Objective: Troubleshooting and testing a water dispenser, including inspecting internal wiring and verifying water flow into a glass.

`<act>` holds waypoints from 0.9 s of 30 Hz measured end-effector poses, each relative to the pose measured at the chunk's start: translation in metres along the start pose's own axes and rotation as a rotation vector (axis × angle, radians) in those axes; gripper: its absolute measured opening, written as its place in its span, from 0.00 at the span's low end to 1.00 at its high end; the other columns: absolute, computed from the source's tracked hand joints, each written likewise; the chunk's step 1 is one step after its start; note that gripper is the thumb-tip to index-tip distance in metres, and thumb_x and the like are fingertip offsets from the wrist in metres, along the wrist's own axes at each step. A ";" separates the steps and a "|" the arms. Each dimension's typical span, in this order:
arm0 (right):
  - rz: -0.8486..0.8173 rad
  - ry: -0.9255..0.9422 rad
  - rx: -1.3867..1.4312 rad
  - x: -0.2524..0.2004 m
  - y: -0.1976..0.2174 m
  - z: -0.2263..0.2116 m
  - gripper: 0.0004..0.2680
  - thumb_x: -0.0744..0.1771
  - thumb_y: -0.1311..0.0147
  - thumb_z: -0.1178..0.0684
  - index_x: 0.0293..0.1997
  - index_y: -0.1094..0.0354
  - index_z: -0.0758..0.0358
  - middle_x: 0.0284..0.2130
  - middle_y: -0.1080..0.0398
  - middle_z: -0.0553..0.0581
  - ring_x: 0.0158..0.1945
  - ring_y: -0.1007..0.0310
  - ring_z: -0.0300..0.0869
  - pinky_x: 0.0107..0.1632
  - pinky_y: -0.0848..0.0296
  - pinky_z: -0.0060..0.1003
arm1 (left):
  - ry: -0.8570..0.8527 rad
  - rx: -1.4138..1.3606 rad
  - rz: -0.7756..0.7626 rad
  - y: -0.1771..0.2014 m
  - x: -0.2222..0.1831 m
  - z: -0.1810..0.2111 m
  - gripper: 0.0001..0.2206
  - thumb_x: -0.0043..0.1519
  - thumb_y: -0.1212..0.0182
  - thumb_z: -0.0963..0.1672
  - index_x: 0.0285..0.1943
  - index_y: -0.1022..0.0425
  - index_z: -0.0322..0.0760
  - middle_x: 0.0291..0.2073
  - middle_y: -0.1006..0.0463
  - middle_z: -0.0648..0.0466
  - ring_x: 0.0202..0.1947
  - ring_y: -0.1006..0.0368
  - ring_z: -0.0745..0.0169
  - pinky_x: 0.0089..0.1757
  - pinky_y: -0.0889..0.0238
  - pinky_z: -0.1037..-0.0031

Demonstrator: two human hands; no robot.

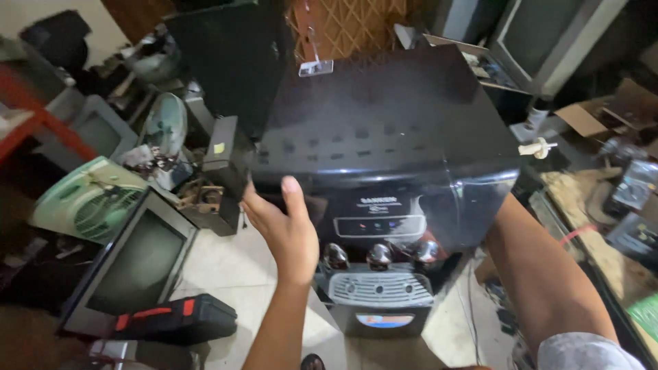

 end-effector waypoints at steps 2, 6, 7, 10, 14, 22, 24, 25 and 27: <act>0.043 0.004 0.063 0.030 -0.007 0.019 0.25 0.70 0.68 0.36 0.71 0.46 0.65 0.63 0.37 0.68 0.66 0.38 0.54 0.70 0.46 0.44 | 0.005 0.025 -0.055 -0.005 -0.008 -0.001 0.30 0.68 0.49 0.52 0.72 0.48 0.27 0.59 0.42 0.34 0.64 0.47 0.27 0.64 0.60 0.43; 0.140 -0.020 0.153 0.064 0.001 0.064 0.27 0.69 0.66 0.33 0.69 0.46 0.65 0.62 0.37 0.66 0.64 0.37 0.51 0.67 0.43 0.42 | -0.038 0.026 -0.075 -0.012 -0.014 -0.020 0.30 0.68 0.47 0.51 0.74 0.50 0.30 0.60 0.43 0.37 0.66 0.49 0.29 0.66 0.62 0.44; 0.171 -0.037 0.166 0.065 0.009 0.078 0.27 0.69 0.65 0.32 0.69 0.46 0.65 0.62 0.37 0.66 0.64 0.36 0.51 0.67 0.42 0.41 | -0.071 0.030 -0.074 -0.011 -0.014 -0.028 0.31 0.67 0.45 0.50 0.73 0.49 0.30 0.60 0.43 0.36 0.66 0.48 0.29 0.66 0.61 0.45; 0.282 -0.086 0.197 0.060 0.044 0.119 0.28 0.68 0.63 0.30 0.68 0.45 0.65 0.61 0.36 0.65 0.62 0.35 0.49 0.65 0.40 0.40 | -0.155 -0.037 -0.081 -0.003 -0.008 -0.019 0.30 0.66 0.42 0.47 0.73 0.48 0.28 0.62 0.45 0.32 0.67 0.49 0.30 0.67 0.62 0.47; 0.463 -0.145 0.215 0.035 0.113 0.185 0.30 0.67 0.60 0.27 0.66 0.45 0.64 0.60 0.36 0.63 0.61 0.34 0.47 0.62 0.37 0.38 | -0.712 0.238 -0.093 0.015 0.007 0.050 0.22 0.70 0.44 0.42 0.70 0.45 0.23 0.53 0.42 0.40 0.52 0.44 0.44 0.57 0.48 0.57; 0.288 -0.282 0.606 -0.096 0.191 0.163 0.17 0.71 0.61 0.53 0.70 0.46 0.58 0.33 0.29 0.56 0.28 0.28 0.39 0.33 0.30 0.30 | -0.887 0.529 -0.466 -0.045 0.068 0.068 0.22 0.72 0.37 0.45 0.69 0.34 0.24 0.57 0.39 0.28 0.56 0.46 0.29 0.54 0.46 0.46; 0.235 -0.260 0.742 -0.112 0.200 0.164 0.24 0.70 0.63 0.61 0.79 0.60 0.55 0.39 0.29 0.60 0.32 0.28 0.42 0.40 0.24 0.34 | -0.757 0.577 -0.568 -0.048 0.071 0.069 0.24 0.72 0.41 0.48 0.70 0.32 0.23 0.59 0.40 0.26 0.58 0.49 0.28 0.56 0.51 0.45; 0.254 -0.251 0.681 -0.122 0.205 0.165 0.22 0.72 0.63 0.51 0.78 0.57 0.55 0.33 0.31 0.58 0.28 0.31 0.42 0.34 0.28 0.33 | -0.678 0.646 -0.576 -0.049 0.071 0.069 0.25 0.71 0.42 0.50 0.71 0.32 0.26 0.60 0.40 0.28 0.60 0.50 0.30 0.55 0.48 0.45; 0.285 -0.238 0.615 -0.134 0.209 0.179 0.22 0.73 0.64 0.41 0.77 0.54 0.55 0.27 0.32 0.57 0.24 0.33 0.42 0.29 0.32 0.33 | -0.603 0.703 -0.589 -0.051 0.072 0.063 0.26 0.71 0.44 0.52 0.71 0.32 0.30 0.62 0.40 0.29 0.61 0.50 0.32 0.54 0.46 0.46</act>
Point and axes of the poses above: each hand's wrist, its own x-axis towards the middle knuckle, its own y-axis out of the back of the hand, z = x × y, the point moved 2 cm from there along x, towards the middle knuckle
